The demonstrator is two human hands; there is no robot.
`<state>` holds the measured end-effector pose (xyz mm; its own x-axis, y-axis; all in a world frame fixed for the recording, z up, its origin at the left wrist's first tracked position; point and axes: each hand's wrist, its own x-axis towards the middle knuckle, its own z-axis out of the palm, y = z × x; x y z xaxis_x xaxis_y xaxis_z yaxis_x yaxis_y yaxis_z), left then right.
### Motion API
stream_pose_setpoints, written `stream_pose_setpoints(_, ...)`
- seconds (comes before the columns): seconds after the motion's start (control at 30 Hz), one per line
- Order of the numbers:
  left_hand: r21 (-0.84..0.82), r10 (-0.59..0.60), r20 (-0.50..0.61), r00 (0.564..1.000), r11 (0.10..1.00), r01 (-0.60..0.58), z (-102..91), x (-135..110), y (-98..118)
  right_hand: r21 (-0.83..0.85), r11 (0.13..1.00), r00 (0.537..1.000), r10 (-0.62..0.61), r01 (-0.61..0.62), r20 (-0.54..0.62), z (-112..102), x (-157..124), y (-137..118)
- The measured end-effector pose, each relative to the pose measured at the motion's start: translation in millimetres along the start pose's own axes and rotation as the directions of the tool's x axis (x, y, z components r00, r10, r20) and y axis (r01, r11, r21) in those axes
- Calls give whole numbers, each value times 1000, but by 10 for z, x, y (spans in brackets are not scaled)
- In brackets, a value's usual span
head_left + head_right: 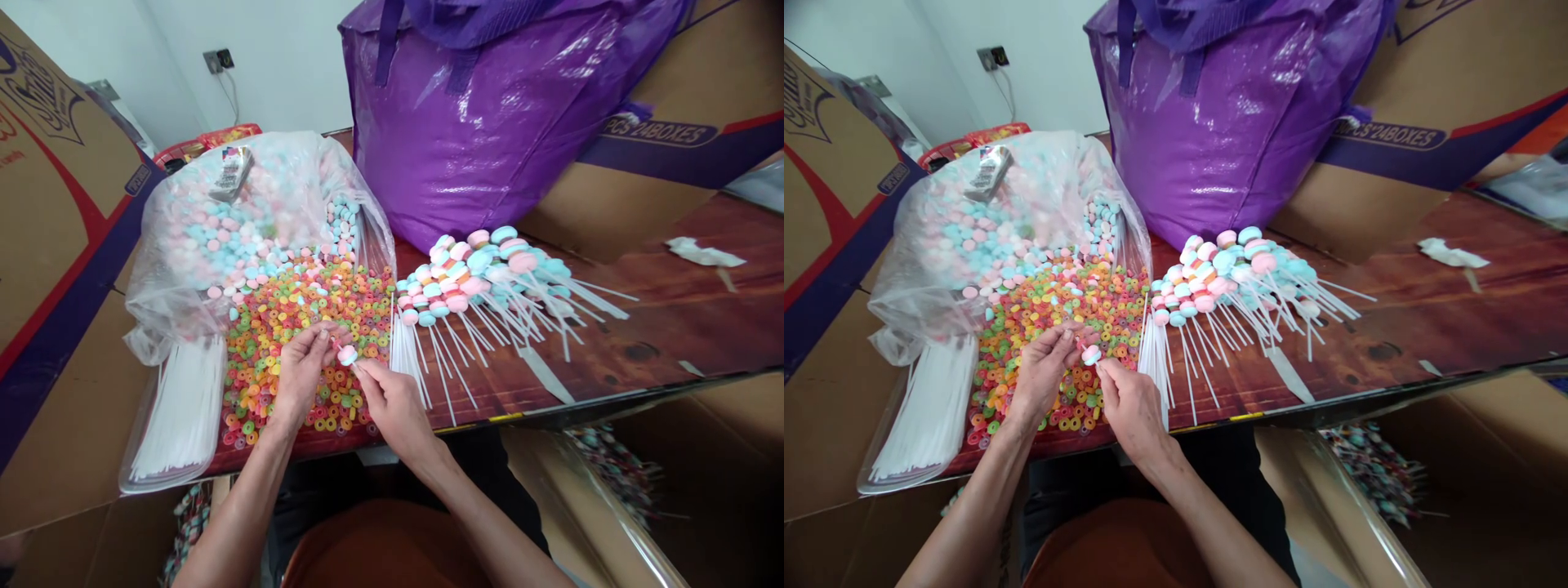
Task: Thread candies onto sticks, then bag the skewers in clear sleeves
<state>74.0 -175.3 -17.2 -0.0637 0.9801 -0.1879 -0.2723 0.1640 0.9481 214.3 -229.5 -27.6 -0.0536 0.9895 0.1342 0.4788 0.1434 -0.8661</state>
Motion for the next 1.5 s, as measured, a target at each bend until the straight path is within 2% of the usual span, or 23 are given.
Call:
stream_pose_setpoints(0.17, -61, -42, 32, 999, 997, 44, -28, -40, 40, -22, 1000, 1000, 13, -13, -17, 8, -5, 9)
stream_pose_setpoints(0.3, -117, -145, 104, 984, 981, 157, -99, -49, 119, 8, 997, 996, -70, 71, -48, 14, -4, 6)
stream_pose_setpoints(0.43, -38, -225, 106, 969, 972, 230, -140, -85, 156, -19, 989, 989, -145, 145, -11, -7, 18, -26)
stream_pose_setpoints(0.57, 23, -260, 133, 956, 966, 259, -93, -157, 136, 14, 985, 985, -172, 172, 4, -9, 33, -58)
stream_pose_setpoints(0.73, 115, -246, 201, 948, 967, 227, 16, -113, 145, 111, 987, 988, -102, 115, -114, 34, 31, 0)
stream_pose_setpoints(0.77, 157, -224, 214, 951, 969, 192, 33, -51, 170, 117, 989, 989, -72, 87, -126, 35, 36, 21)
stream_pose_setpoints(0.83, 294, -110, 208, 972, 955, 45, 56, 144, 249, 114, 993, 989, -14, 31, -149, 26, 51, 61)
stream_pose_setpoints(0.87, 400, 1, 179, 984, 914, -74, 61, 271, 299, 111, 994, 987, 11, 7, -161, 19, 59, 78)
stream_pose_setpoints(0.9, 544, 141, 161, 977, 813, -207, 61, 410, 352, 109, 994, 984, 34, -15, -173, 13, 66, 91)
stream_pose_setpoints(0.93, 690, 273, 179, 945, 650, -318, 57, 553, 404, 111, 993, 982, 53, -33, -180, 10, 70, 101)
stream_pose_setpoints(0.97, 805, 336, 229, 914, 462, -372, 47, 690, 450, 116, 992, 982, 66, -45, -179, 9, 72, 108)
stream_pose_setpoints(1.0, 881, 346, 270, 898, 289, -376, 36, 813, 490, 125, 991, 983, 73, -52, -169, 13, 71, 113)
stream_pose_setpoints(1.07, 935, 301, 333, 894, 18, -354, 14, 994, 544, 139, 989, 986, 72, -52, -147, 29, 64, 120)
stream_pose_setpoints(1.17, 909, 169, 385, 907, -240, -341, 6, 1084, 573, 138, 990, 988, 48, -28, -149, 62, 55, 134)
stream_pose_setpoints(1.23, 871, 93, 411, 907, -334, -361, 19, 1060, 576, 131, 991, 987, 30, -9, -159, 78, 55, 148)
stream_pose_setpoints(1.3, 844, 57, 429, 901, -379, -378, 37, 1017, 579, 123, 992, 987, 20, 0, -159, 89, 57, 162)
stream_pose_setpoints(1.5, 877, 47, 369, 928, -347, -332, 98, 1014, 670, 93, 996, 991, 15, -2, -131, 105, 61, 179)
